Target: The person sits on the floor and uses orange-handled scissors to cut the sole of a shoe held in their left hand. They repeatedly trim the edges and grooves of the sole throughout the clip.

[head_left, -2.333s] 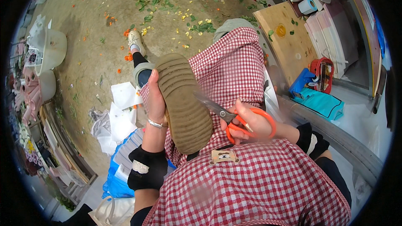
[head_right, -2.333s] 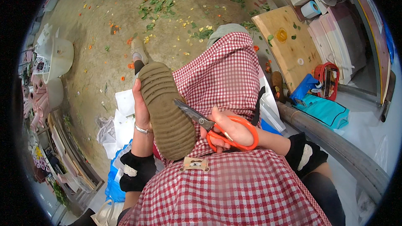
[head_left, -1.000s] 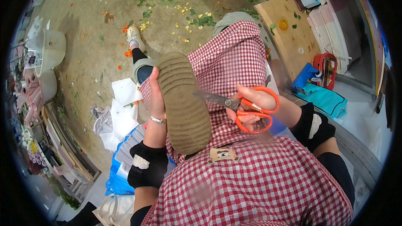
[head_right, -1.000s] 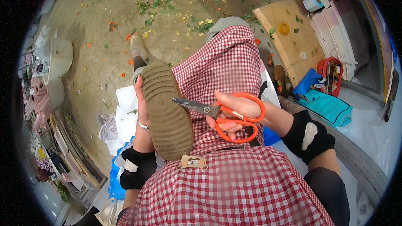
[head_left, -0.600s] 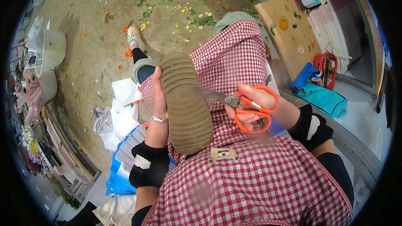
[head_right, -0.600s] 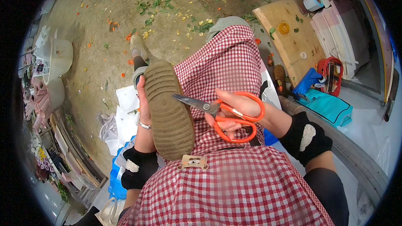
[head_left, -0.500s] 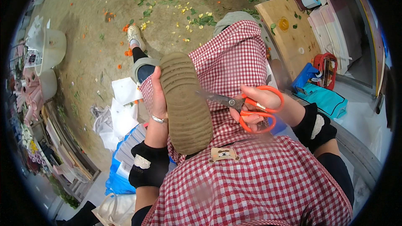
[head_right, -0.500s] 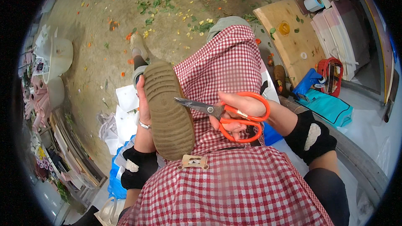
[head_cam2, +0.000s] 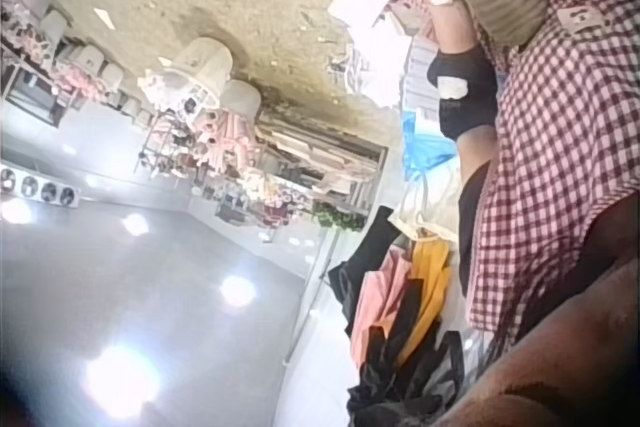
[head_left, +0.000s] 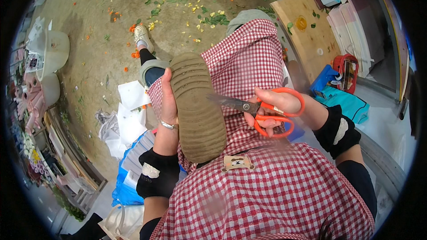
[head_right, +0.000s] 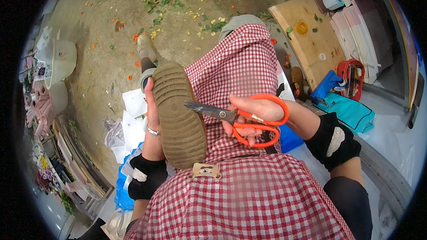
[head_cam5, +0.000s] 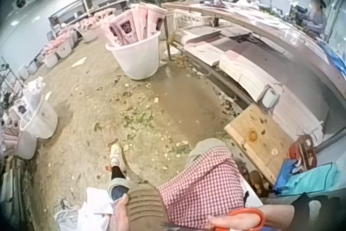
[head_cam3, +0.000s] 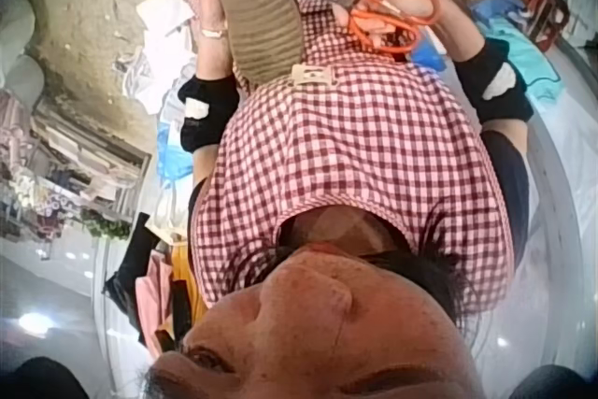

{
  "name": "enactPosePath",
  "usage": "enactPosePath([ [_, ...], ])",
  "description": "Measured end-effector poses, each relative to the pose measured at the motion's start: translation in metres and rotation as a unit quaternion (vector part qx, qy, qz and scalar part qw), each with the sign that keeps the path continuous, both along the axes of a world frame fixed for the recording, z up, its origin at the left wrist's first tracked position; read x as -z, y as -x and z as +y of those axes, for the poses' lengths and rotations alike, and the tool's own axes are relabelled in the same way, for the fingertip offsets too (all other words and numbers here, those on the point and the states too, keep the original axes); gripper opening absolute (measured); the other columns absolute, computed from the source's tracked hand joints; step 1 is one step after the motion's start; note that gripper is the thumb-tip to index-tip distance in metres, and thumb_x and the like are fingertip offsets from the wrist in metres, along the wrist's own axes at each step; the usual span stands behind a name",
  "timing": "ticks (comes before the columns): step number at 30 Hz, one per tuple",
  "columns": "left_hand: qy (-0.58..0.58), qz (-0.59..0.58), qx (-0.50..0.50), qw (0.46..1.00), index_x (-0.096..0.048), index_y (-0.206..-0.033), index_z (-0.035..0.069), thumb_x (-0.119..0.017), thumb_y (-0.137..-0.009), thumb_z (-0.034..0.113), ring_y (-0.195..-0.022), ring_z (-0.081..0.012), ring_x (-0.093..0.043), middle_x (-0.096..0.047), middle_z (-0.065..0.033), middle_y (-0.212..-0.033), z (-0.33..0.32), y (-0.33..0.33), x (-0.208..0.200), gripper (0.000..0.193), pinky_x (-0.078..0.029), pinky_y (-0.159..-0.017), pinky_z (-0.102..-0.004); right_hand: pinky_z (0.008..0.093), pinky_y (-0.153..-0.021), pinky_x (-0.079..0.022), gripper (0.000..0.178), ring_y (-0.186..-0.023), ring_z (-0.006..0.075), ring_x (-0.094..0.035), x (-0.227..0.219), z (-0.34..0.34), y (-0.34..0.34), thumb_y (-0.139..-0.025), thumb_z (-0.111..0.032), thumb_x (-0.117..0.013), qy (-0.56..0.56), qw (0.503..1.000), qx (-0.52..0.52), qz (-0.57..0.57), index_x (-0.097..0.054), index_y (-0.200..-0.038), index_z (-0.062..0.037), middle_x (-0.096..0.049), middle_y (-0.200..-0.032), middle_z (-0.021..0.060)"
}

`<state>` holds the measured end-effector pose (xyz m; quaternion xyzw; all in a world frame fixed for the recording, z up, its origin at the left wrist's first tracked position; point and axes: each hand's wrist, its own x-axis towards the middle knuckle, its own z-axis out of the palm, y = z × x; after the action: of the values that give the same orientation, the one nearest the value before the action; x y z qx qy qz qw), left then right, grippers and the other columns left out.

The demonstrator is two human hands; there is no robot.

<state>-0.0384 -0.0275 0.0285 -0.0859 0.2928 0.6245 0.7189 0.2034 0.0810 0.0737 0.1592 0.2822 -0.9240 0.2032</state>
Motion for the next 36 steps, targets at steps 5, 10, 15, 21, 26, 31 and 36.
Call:
enactPosePath([
  [5,-0.006,-0.010,0.004,1.000,-0.046,-0.122,0.005,-0.043,-0.087,0.053,-0.096,-0.0233,-0.059,-0.057,-0.0116,-0.112,0.000,-0.001,0.000,0.060,-0.051,-0.080,-0.0359,0.0252,-0.051,-0.047,0.070,-0.042,0.0066,-0.039,0.002,0.006,-0.002,-0.092,-0.055,-0.011,-0.033,0.999,-0.008,0.010,-0.054,-0.091,-0.0003,-0.042,-0.051,-0.0025],
  [10,0.005,0.009,0.002,1.000,-0.046,-0.122,0.005,-0.044,-0.087,0.053,-0.097,-0.0235,-0.059,-0.057,-0.0117,-0.112,0.000,0.000,0.003,0.060,-0.050,-0.081,-0.0361,0.0247,-0.050,-0.047,0.068,-0.042,0.0063,-0.039,0.004,0.000,-0.001,-0.093,-0.053,-0.012,-0.095,0.995,0.016,0.019,-0.055,-0.089,-0.0002,-0.041,-0.049,-0.0029],
  [15,0.000,-0.020,0.004,1.000,-0.047,-0.121,0.005,-0.044,-0.087,0.052,-0.095,-0.0231,-0.059,-0.058,-0.0118,-0.111,0.000,0.000,0.003,0.059,-0.050,-0.081,-0.0356,0.0245,-0.049,-0.048,0.068,-0.042,0.0060,-0.039,0.010,-0.006,-0.003,-0.093,-0.055,-0.014,-0.132,0.990,0.029,0.034,-0.054,-0.088,0.0000,-0.040,-0.049,-0.0030],
  [21,0.007,-0.016,0.004,1.000,-0.048,-0.120,0.003,-0.043,-0.088,0.050,-0.094,-0.0232,-0.060,-0.058,-0.0125,-0.110,0.002,-0.002,0.004,0.057,-0.050,-0.080,-0.0346,0.0252,-0.048,-0.048,0.073,-0.041,0.0073,-0.038,0.019,-0.007,-0.006,-0.090,-0.060,-0.011,0.003,0.998,0.050,0.023,-0.053,-0.091,0.0002,-0.037,-0.049,-0.0027],
  [26,0.007,0.000,0.007,1.000,-0.047,-0.120,0.003,-0.043,-0.088,0.050,-0.094,-0.0235,-0.060,-0.059,-0.0129,-0.110,0.000,-0.001,0.007,0.058,-0.051,-0.080,-0.0345,0.0278,-0.051,-0.049,0.074,-0.043,0.0099,-0.039,0.024,0.003,-0.012,-0.089,-0.061,-0.010,0.040,0.991,0.113,0.064,-0.050,-0.096,0.0001,-0.038,-0.052,-0.0006],
  [31,0.009,0.001,0.009,1.000,-0.046,-0.121,0.003,-0.043,-0.087,0.052,-0.093,-0.0235,-0.060,-0.058,-0.0130,-0.110,0.004,-0.001,-0.002,0.059,-0.051,-0.080,-0.0354,0.0308,-0.058,-0.052,0.071,-0.049,0.0109,-0.045,0.011,0.001,-0.004,-0.090,-0.058,-0.011,-0.002,0.991,0.128,0.025,-0.050,-0.099,0.0008,-0.044,-0.057,0.0023],
  [36,0.029,0.054,0.004,0.998,-0.046,-0.121,0.003,-0.045,-0.087,0.052,-0.093,-0.0230,-0.060,-0.058,-0.0124,-0.110,0.005,-0.002,-0.005,0.060,-0.051,-0.079,-0.0360,0.0280,-0.053,-0.052,0.074,-0.044,0.0093,-0.045,0.003,-0.004,-0.003,-0.090,-0.060,-0.012,-0.001,0.998,0.057,0.014,-0.053,-0.094,0.0011,-0.046,-0.055,0.0011],
])
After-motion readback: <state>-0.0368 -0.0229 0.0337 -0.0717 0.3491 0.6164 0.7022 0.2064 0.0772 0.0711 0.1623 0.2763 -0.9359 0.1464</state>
